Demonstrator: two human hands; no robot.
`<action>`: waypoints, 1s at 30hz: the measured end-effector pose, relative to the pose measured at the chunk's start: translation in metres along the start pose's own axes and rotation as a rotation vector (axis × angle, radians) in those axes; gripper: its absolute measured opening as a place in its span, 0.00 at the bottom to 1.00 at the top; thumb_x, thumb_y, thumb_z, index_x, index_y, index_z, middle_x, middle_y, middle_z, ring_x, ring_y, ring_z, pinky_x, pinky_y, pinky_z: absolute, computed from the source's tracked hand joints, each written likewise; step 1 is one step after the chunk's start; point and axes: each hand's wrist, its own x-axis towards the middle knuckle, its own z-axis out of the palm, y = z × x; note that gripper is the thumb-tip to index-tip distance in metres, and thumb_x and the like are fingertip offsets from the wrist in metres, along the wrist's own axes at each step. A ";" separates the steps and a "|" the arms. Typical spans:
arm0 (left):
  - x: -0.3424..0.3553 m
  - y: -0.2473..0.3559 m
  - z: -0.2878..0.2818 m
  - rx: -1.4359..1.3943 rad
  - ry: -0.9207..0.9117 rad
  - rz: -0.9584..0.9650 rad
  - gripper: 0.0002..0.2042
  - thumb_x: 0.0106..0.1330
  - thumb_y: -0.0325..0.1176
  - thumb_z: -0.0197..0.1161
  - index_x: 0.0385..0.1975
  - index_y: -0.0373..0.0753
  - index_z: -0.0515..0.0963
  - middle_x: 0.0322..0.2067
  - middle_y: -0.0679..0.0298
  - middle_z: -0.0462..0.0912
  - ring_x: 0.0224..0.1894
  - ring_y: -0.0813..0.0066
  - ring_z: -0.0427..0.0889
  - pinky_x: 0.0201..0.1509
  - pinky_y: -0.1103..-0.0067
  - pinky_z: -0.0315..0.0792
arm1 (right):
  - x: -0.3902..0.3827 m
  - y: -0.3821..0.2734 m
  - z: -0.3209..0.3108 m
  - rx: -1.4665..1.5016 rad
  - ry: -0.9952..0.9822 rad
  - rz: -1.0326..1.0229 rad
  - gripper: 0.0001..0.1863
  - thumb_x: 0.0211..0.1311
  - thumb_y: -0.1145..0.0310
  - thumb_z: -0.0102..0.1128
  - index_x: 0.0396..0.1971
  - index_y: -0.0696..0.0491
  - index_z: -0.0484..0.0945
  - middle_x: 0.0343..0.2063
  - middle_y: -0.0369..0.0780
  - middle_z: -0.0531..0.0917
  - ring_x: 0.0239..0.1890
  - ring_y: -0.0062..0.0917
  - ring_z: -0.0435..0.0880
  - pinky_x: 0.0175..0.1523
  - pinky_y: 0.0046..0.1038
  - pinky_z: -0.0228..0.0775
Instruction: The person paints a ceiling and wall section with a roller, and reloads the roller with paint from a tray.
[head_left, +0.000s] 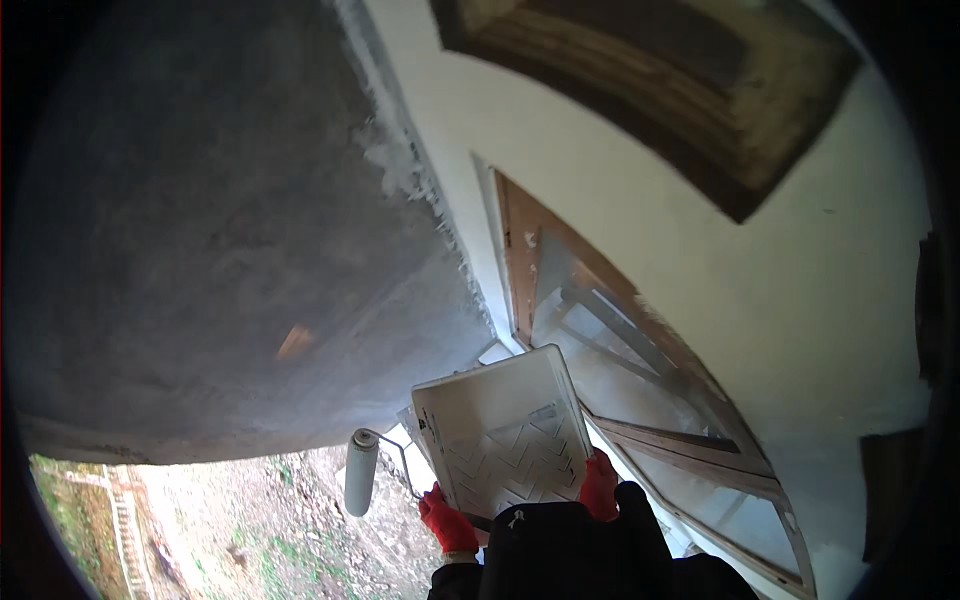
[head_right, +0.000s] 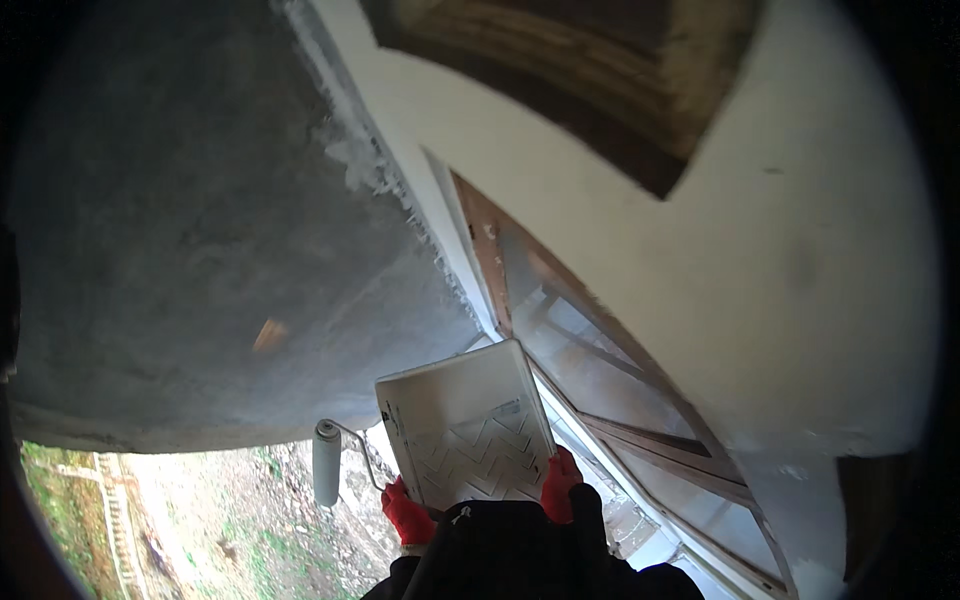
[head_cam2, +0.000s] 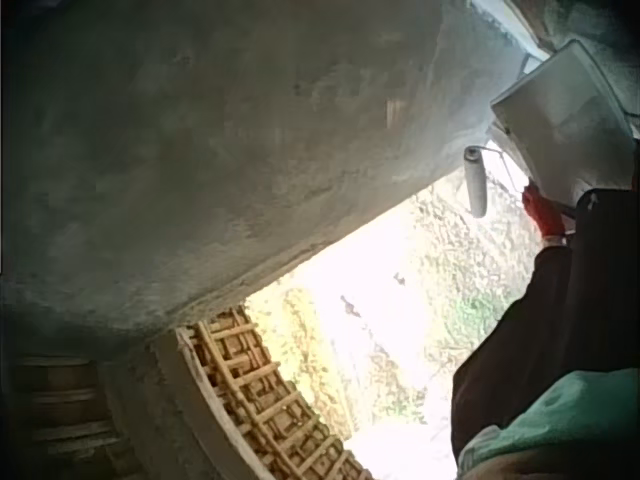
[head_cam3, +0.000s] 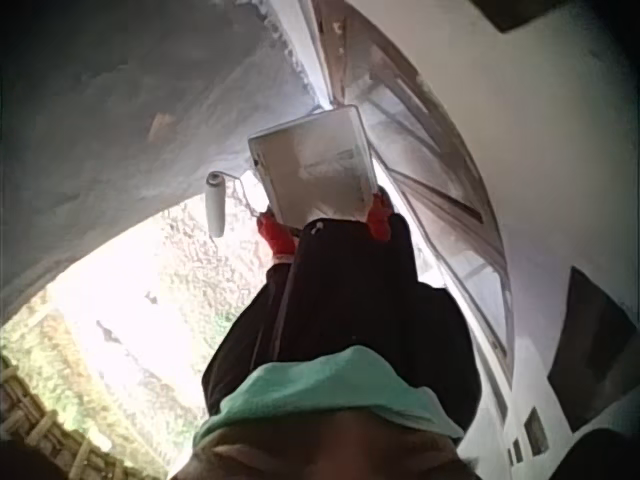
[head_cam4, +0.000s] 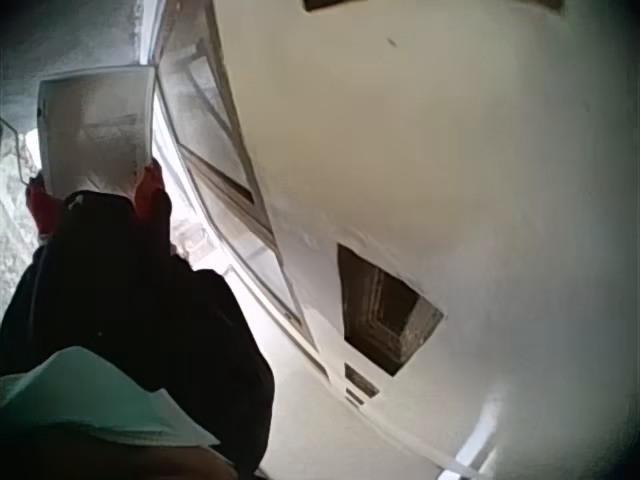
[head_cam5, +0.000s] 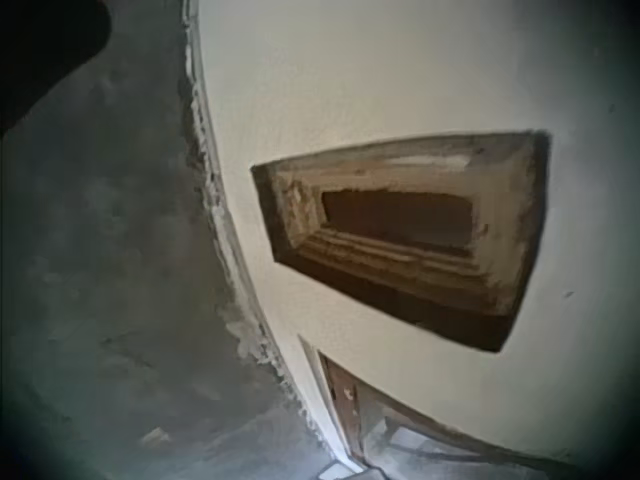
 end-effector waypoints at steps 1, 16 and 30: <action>-0.006 0.003 -0.001 0.005 -0.026 0.006 0.18 0.70 0.42 0.45 0.44 0.31 0.71 0.42 0.57 0.77 0.44 0.68 0.76 0.50 0.73 0.68 | -0.008 -0.015 -0.009 0.018 0.020 -0.006 0.13 0.63 0.71 0.46 0.44 0.57 0.76 0.33 0.36 0.80 0.35 0.18 0.74 0.43 0.22 0.66; -0.042 0.038 -0.005 0.076 -0.106 -0.006 0.14 0.69 0.38 0.47 0.41 0.32 0.71 0.39 0.59 0.76 0.40 0.70 0.74 0.47 0.75 0.68 | -0.045 -0.064 -0.047 -0.163 0.033 -0.048 0.14 0.63 0.66 0.46 0.44 0.54 0.77 0.32 0.40 0.82 0.35 0.26 0.78 0.44 0.27 0.68; 0.041 -0.052 -0.060 0.067 0.197 0.007 0.13 0.68 0.38 0.50 0.38 0.34 0.76 0.29 0.69 0.75 0.33 0.78 0.70 0.41 0.79 0.64 | 0.011 0.015 0.063 -0.355 -0.244 -0.059 0.16 0.62 0.66 0.48 0.46 0.58 0.75 0.37 0.42 0.80 0.39 0.27 0.77 0.48 0.26 0.67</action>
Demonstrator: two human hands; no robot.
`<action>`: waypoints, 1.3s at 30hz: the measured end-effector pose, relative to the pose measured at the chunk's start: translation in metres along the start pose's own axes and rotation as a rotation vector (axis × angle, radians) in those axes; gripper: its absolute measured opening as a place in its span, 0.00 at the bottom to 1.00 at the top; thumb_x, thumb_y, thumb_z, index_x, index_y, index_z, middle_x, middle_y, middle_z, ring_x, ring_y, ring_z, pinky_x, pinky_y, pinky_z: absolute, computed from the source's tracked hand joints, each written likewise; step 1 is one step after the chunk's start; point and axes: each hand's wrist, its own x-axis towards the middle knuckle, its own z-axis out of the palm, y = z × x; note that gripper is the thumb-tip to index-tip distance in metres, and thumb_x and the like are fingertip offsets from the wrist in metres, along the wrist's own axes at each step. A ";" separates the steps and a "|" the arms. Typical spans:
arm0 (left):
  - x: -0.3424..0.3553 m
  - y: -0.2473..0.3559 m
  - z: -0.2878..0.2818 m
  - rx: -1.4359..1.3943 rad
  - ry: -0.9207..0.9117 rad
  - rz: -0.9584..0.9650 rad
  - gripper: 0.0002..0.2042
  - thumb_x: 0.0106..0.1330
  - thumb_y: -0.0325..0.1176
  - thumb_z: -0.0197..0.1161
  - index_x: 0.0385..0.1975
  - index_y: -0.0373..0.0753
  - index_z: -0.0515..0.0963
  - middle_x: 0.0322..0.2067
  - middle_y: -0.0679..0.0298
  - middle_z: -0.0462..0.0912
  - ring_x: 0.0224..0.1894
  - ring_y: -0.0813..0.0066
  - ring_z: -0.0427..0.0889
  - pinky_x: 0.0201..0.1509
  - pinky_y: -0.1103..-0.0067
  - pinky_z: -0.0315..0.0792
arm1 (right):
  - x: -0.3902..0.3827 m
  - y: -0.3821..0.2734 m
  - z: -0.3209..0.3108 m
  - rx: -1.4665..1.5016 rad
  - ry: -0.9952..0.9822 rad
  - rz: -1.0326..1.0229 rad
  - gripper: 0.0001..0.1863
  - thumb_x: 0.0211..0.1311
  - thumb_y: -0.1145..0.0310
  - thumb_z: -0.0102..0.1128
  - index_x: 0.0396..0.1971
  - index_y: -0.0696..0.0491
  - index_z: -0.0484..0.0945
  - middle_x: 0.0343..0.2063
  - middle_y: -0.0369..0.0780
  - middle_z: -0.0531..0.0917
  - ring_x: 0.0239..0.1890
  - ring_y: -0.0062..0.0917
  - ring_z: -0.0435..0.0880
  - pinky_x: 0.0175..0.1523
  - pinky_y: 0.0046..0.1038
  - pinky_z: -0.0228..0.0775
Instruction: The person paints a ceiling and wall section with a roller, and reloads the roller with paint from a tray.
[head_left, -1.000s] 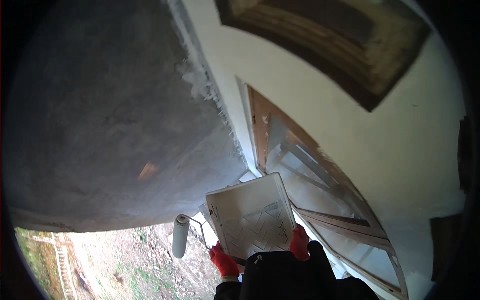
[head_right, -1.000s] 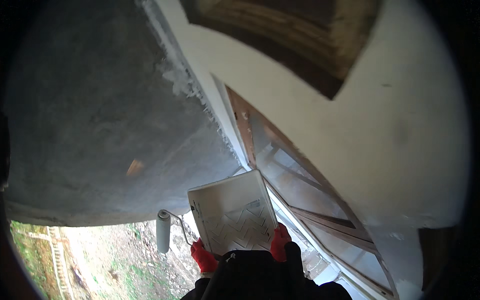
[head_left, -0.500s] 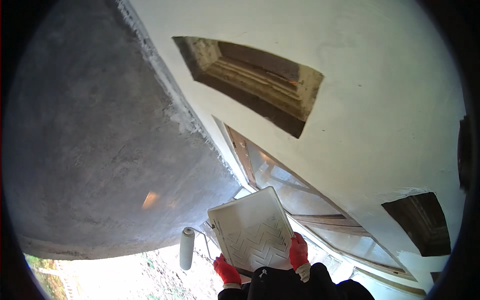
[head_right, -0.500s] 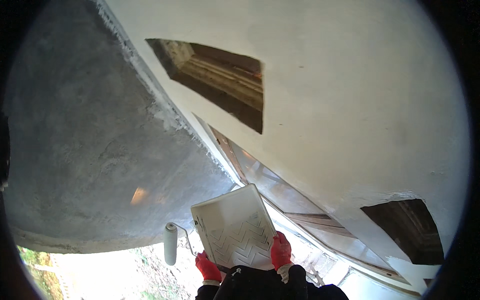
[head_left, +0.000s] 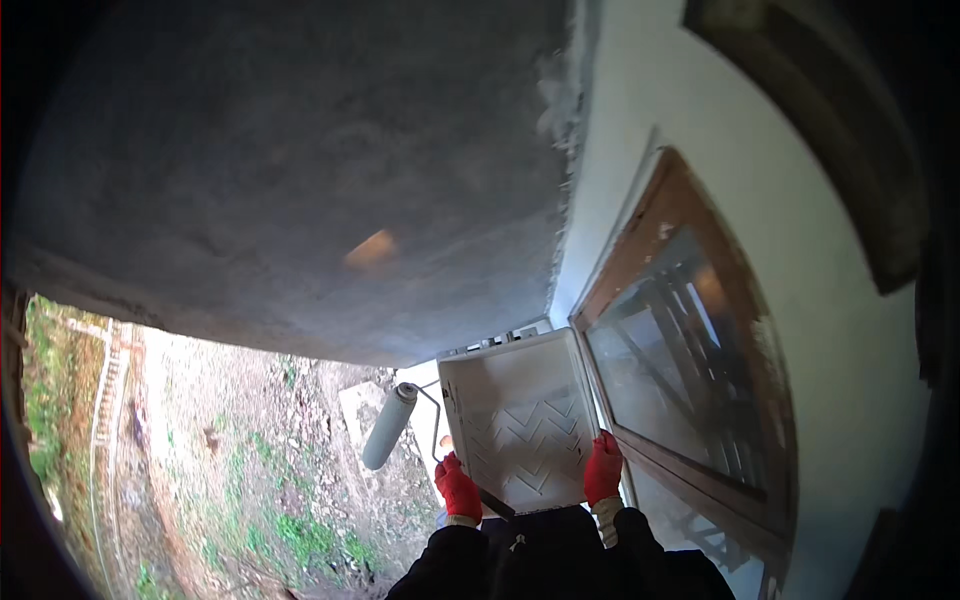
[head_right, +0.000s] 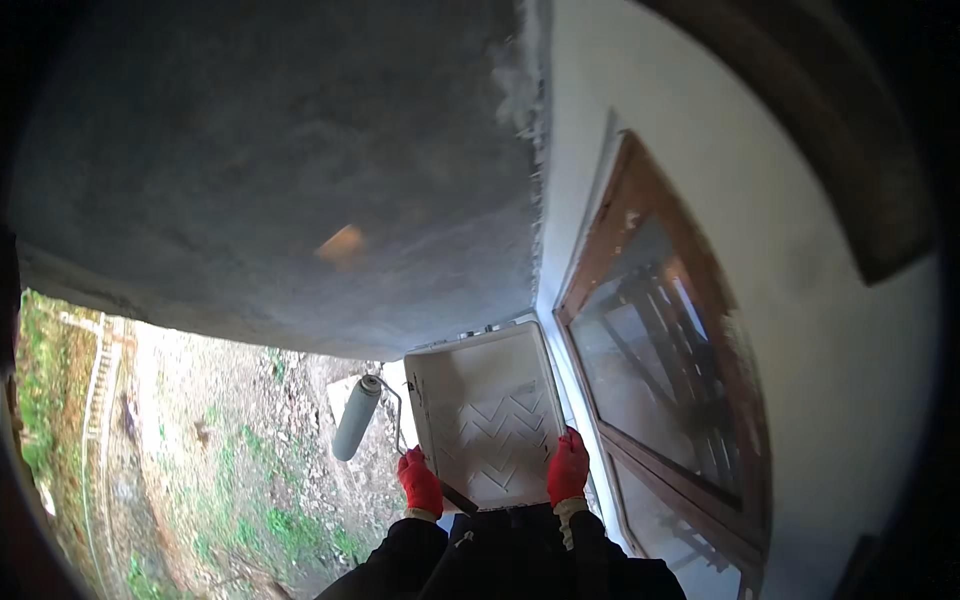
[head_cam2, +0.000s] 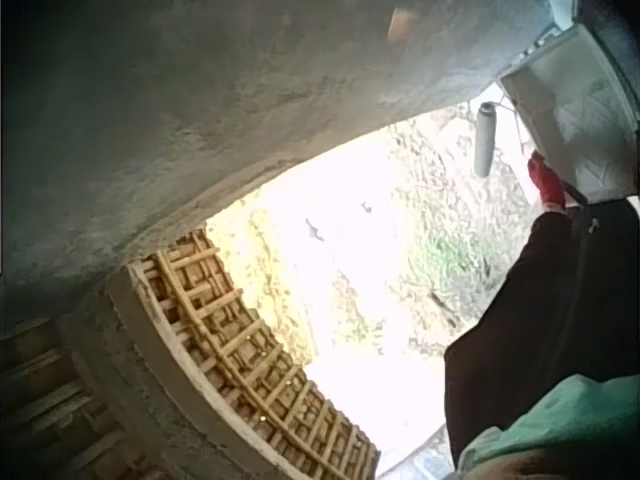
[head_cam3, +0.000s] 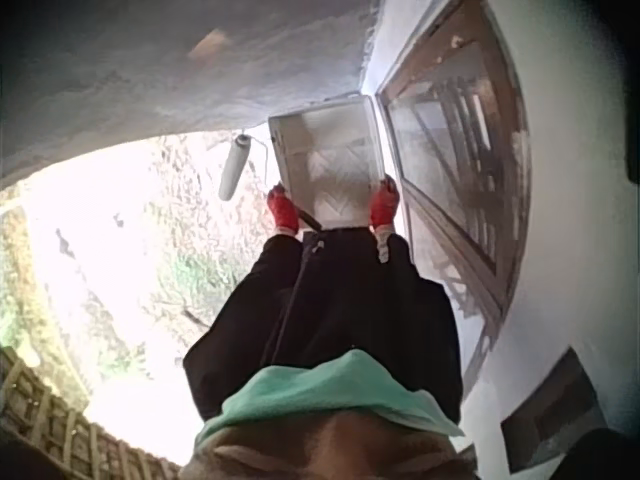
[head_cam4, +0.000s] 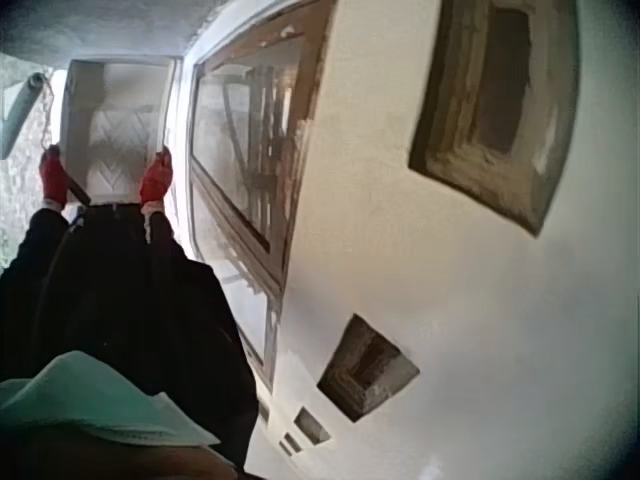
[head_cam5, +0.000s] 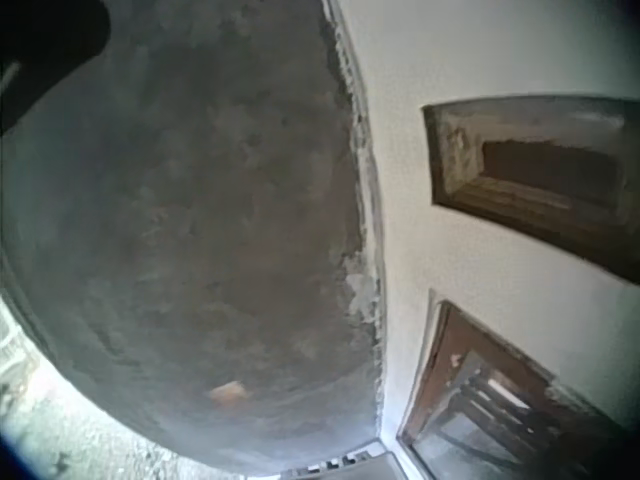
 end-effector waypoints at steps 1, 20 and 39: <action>0.012 -0.016 0.001 0.002 0.038 0.017 0.14 0.68 0.38 0.50 0.38 0.34 0.76 0.29 0.68 0.75 0.34 0.78 0.71 0.41 0.79 0.64 | 0.013 0.016 0.014 0.000 -0.019 -0.008 0.16 0.62 0.66 0.48 0.46 0.58 0.75 0.36 0.42 0.80 0.39 0.27 0.78 0.48 0.26 0.67; 0.226 -0.273 0.011 0.197 0.251 0.020 0.11 0.66 0.38 0.53 0.28 0.36 0.75 0.23 0.67 0.74 0.28 0.77 0.69 0.35 0.78 0.63 | 0.203 0.422 0.215 -0.249 0.130 -0.223 0.15 0.61 0.66 0.53 0.45 0.55 0.77 0.28 0.36 0.81 0.32 0.21 0.77 0.41 0.25 0.70; 0.287 -0.281 0.046 0.339 0.282 0.027 0.14 0.67 0.40 0.53 0.25 0.36 0.73 0.20 0.70 0.71 0.26 0.80 0.65 0.32 0.79 0.61 | 0.201 0.349 0.258 -0.102 -0.073 -0.059 0.15 0.64 0.64 0.48 0.44 0.56 0.75 0.33 0.46 0.81 0.36 0.35 0.80 0.43 0.31 0.70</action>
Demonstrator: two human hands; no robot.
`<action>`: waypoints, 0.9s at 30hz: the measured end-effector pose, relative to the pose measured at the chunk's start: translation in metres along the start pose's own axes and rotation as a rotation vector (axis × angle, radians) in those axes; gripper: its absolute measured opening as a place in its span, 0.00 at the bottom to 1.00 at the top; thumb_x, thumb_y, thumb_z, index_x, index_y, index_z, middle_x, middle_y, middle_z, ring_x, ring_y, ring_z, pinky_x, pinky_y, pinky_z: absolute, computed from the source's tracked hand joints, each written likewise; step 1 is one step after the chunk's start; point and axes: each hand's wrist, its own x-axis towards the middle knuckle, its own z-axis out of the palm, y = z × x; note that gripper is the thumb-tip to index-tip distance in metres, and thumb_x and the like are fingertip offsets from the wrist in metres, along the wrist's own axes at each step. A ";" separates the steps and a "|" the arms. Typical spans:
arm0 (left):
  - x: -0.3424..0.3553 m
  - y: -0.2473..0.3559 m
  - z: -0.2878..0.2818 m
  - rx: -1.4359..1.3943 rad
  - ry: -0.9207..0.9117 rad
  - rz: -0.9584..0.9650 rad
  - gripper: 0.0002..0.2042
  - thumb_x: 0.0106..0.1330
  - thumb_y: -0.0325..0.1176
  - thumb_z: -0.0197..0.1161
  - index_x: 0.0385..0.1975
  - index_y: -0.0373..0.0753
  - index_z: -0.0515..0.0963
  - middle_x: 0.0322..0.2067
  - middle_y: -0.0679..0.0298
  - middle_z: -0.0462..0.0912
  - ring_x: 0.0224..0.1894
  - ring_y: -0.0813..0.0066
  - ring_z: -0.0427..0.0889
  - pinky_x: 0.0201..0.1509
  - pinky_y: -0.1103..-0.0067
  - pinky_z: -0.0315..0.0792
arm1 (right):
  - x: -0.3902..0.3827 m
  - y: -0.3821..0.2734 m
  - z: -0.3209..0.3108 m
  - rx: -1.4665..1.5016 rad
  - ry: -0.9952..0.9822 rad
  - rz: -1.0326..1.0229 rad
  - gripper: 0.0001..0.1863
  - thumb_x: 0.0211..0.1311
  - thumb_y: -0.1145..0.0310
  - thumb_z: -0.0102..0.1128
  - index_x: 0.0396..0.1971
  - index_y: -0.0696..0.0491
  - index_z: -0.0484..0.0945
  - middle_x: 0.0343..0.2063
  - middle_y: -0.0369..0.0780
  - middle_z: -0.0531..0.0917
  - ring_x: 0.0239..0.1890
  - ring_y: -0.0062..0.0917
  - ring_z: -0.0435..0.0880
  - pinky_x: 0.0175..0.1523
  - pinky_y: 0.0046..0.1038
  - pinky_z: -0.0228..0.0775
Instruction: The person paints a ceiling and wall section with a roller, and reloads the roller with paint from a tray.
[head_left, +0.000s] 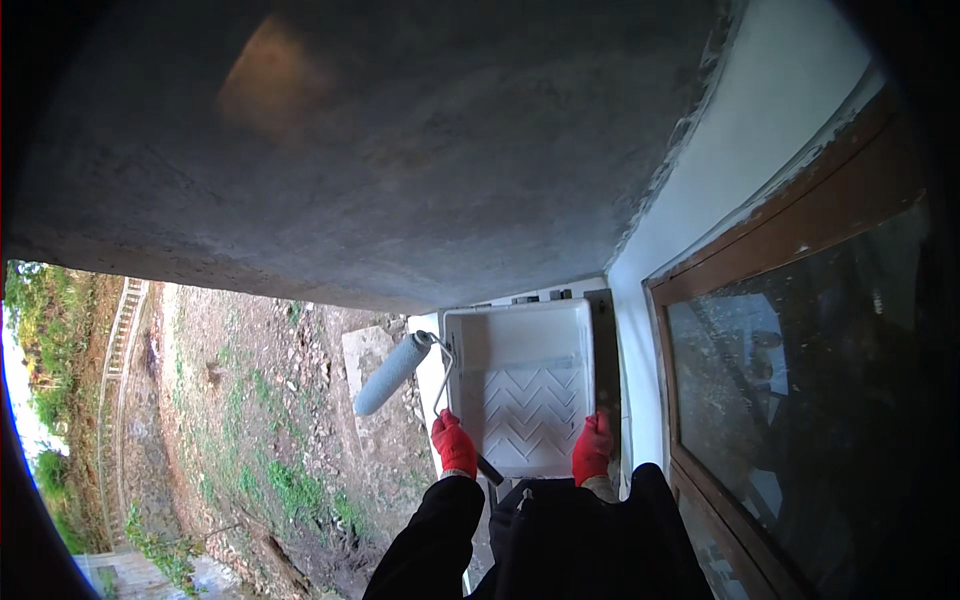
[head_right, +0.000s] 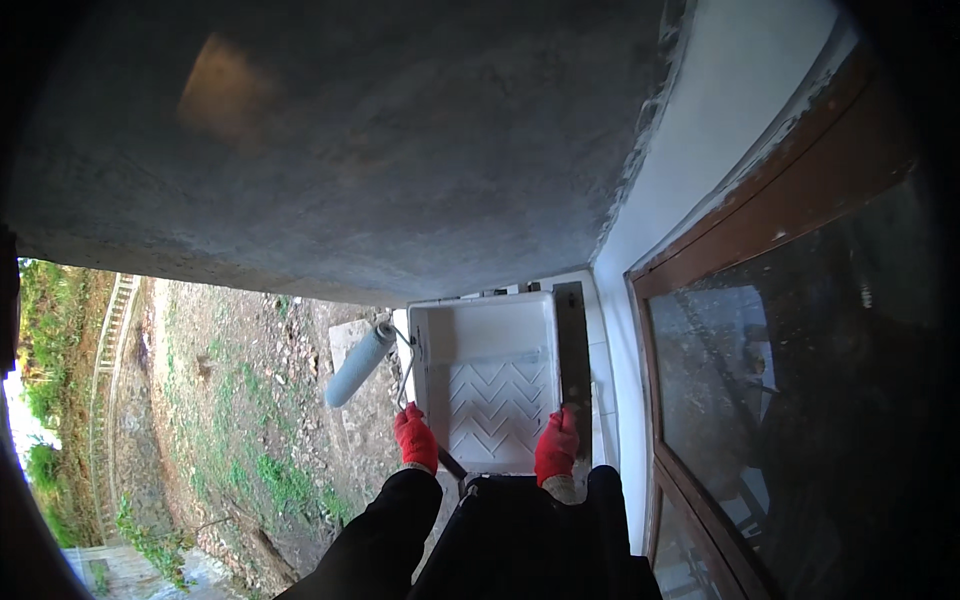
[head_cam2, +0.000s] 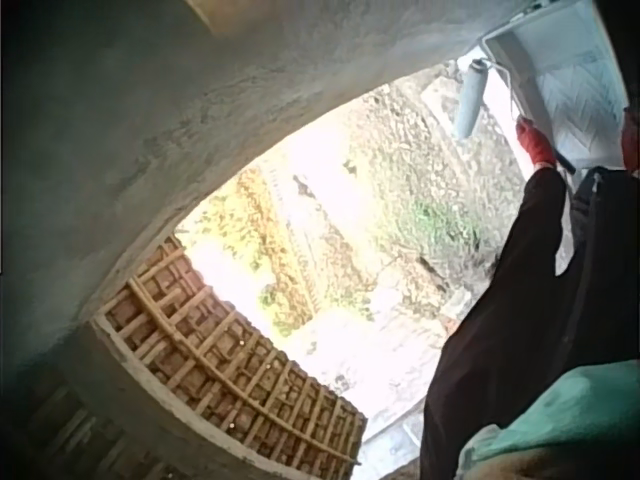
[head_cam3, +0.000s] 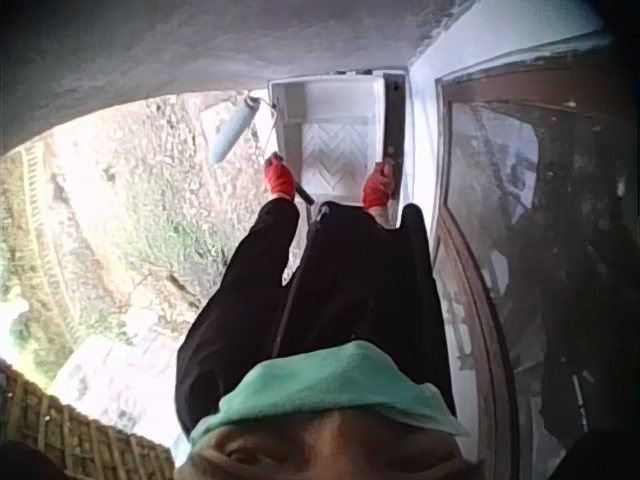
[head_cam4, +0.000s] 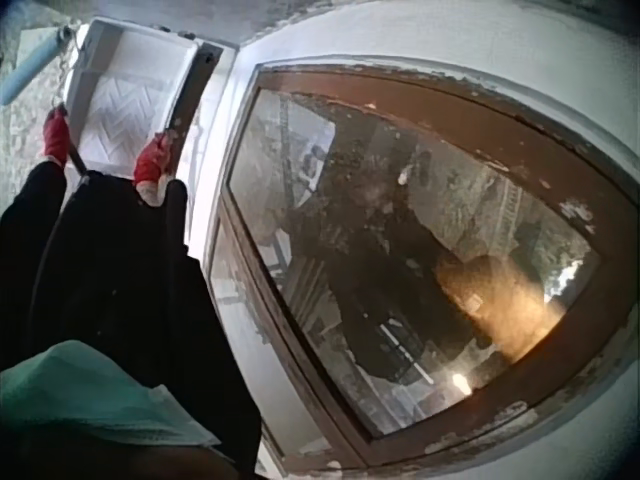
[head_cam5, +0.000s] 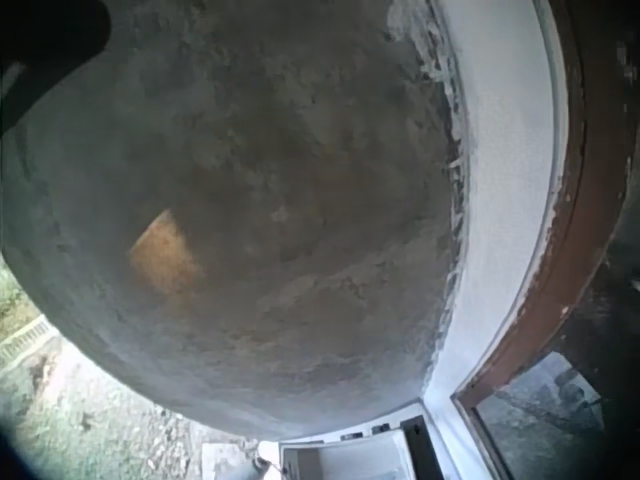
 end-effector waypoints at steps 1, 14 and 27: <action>-0.004 0.000 -0.002 -0.043 0.003 0.008 0.14 0.68 0.40 0.52 0.27 0.36 0.74 0.20 0.70 0.71 0.26 0.80 0.66 0.31 0.79 0.61 | -0.001 -0.008 -0.003 -0.121 -0.059 0.047 0.15 0.64 0.62 0.48 0.44 0.54 0.75 0.34 0.48 0.81 0.37 0.39 0.80 0.43 0.34 0.70; -0.161 0.123 -0.085 -0.215 -0.282 0.039 0.09 0.68 0.35 0.52 0.37 0.38 0.74 0.23 0.72 0.68 0.27 0.85 0.64 0.31 0.84 0.60 | -0.135 -0.221 -0.111 -0.525 -0.590 -0.368 0.23 0.57 0.53 0.56 0.46 0.54 0.73 0.41 0.48 0.78 0.46 0.41 0.77 0.48 0.32 0.69; -0.362 0.422 -0.180 0.368 -1.304 1.136 0.21 0.65 0.34 0.53 0.56 0.36 0.63 0.52 0.56 0.66 0.54 0.60 0.65 0.55 0.69 0.60 | -0.249 -0.512 -0.275 -0.003 -0.383 -0.289 0.24 0.58 0.54 0.56 0.48 0.54 0.70 0.42 0.47 0.77 0.45 0.39 0.77 0.48 0.31 0.69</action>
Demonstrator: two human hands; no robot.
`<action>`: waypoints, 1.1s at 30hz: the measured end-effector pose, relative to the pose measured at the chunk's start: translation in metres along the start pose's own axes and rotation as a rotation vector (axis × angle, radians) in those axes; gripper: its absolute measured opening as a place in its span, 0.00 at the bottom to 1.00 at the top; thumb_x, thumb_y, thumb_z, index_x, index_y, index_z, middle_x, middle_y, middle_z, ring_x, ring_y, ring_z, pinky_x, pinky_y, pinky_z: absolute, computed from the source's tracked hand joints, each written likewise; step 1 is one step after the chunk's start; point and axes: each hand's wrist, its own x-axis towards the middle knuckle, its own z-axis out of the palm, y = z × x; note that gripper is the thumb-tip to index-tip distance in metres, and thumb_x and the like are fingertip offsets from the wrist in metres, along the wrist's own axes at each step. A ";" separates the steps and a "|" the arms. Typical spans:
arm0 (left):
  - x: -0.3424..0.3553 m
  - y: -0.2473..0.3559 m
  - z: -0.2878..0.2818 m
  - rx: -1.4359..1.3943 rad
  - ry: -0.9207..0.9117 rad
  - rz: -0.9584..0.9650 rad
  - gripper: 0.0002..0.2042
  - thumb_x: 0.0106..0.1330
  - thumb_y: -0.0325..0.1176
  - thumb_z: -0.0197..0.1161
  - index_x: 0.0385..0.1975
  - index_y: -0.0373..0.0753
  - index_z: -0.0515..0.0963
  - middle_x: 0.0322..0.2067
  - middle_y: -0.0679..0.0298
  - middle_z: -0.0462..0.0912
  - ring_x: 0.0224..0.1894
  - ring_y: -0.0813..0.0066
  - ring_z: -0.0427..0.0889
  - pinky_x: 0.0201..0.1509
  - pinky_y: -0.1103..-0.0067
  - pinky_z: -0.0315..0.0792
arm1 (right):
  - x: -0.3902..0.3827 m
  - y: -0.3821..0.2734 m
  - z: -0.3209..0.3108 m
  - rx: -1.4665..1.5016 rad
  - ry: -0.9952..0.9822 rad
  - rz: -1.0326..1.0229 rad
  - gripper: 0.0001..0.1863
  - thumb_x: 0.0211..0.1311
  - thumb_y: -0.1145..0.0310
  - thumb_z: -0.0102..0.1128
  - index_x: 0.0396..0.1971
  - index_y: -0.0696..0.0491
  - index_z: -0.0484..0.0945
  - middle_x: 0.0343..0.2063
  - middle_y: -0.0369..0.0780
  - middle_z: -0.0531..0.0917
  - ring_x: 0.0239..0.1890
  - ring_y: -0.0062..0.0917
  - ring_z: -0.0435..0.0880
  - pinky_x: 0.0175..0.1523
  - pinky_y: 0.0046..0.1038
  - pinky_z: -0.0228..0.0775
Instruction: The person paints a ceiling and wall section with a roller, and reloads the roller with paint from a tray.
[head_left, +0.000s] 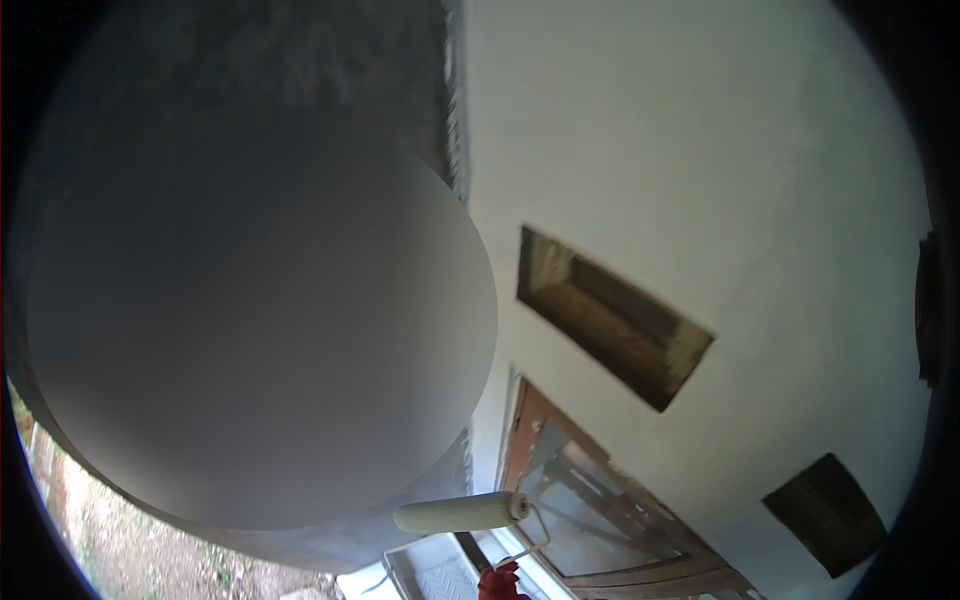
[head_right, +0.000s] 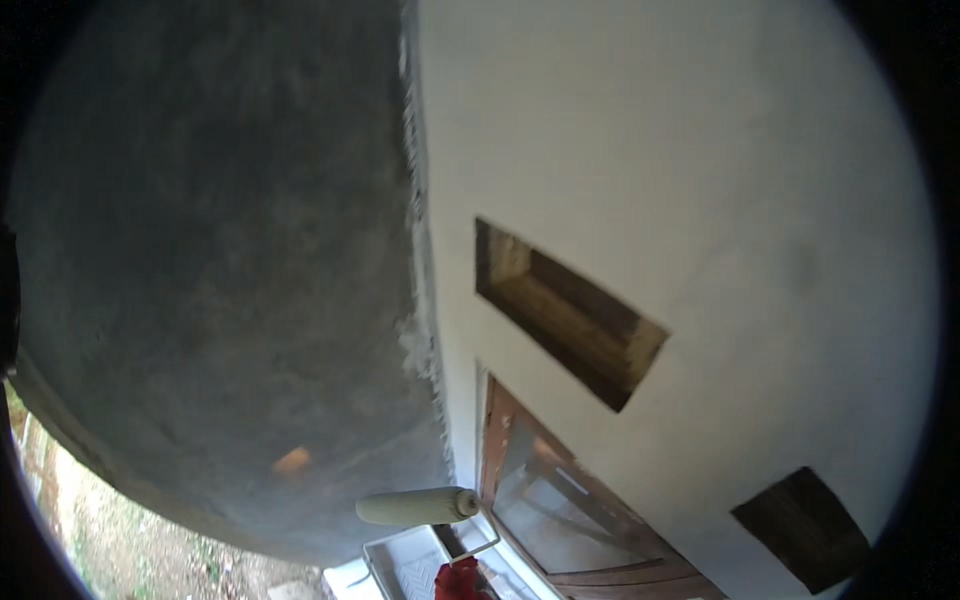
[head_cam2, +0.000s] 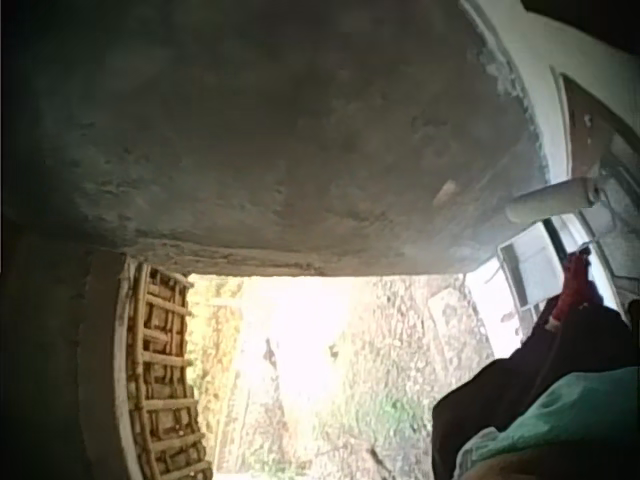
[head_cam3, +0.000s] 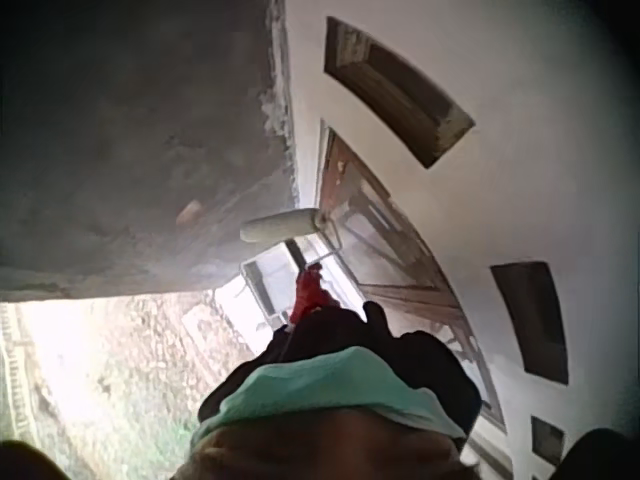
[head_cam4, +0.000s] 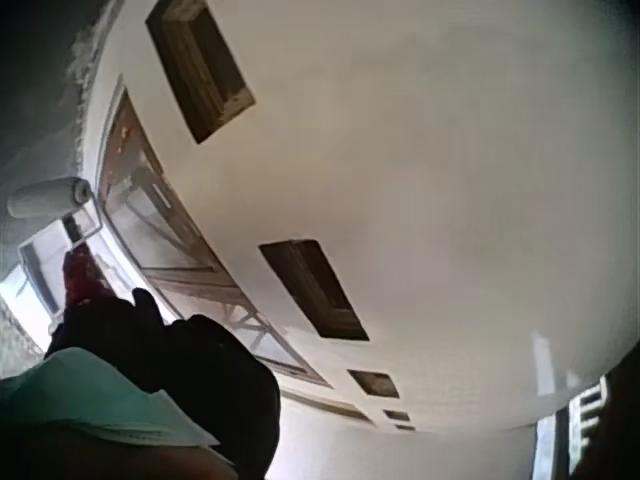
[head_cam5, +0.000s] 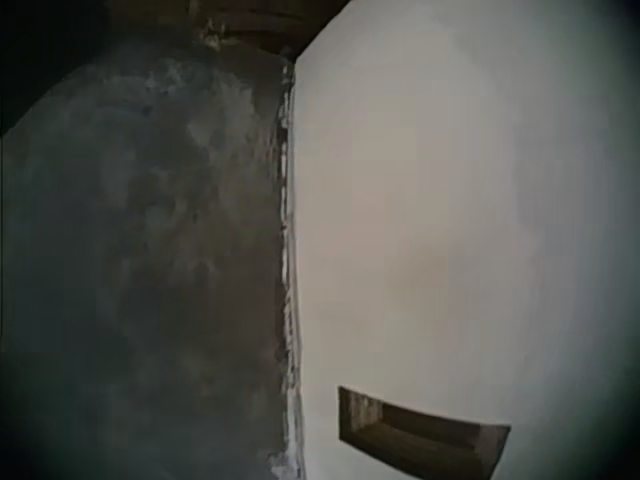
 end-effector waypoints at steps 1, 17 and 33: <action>0.003 0.026 -0.016 0.068 -0.025 0.074 0.22 0.64 0.34 0.53 0.57 0.35 0.61 0.53 0.55 0.65 0.56 0.58 0.63 0.58 0.68 0.58 | -0.006 -0.014 -0.005 0.032 0.019 0.003 0.24 0.58 0.54 0.56 0.48 0.54 0.70 0.42 0.47 0.77 0.45 0.38 0.77 0.48 0.31 0.69; 0.019 0.232 -0.075 -0.499 -0.318 0.124 0.13 0.70 0.34 0.44 0.25 0.34 0.68 0.22 0.60 0.76 0.30 0.70 0.77 0.39 0.74 0.71 | -0.114 -0.068 -0.049 0.333 0.451 0.018 0.25 0.59 0.55 0.55 0.51 0.55 0.67 0.43 0.46 0.77 0.45 0.36 0.77 0.48 0.30 0.69; 0.015 0.151 0.009 -0.404 -0.623 -0.060 0.12 0.71 0.34 0.45 0.25 0.36 0.65 0.18 0.63 0.72 0.24 0.71 0.74 0.32 0.74 0.70 | -0.128 -0.036 -0.021 0.562 0.556 0.107 0.26 0.60 0.56 0.54 0.53 0.55 0.64 0.44 0.45 0.76 0.45 0.34 0.76 0.48 0.29 0.69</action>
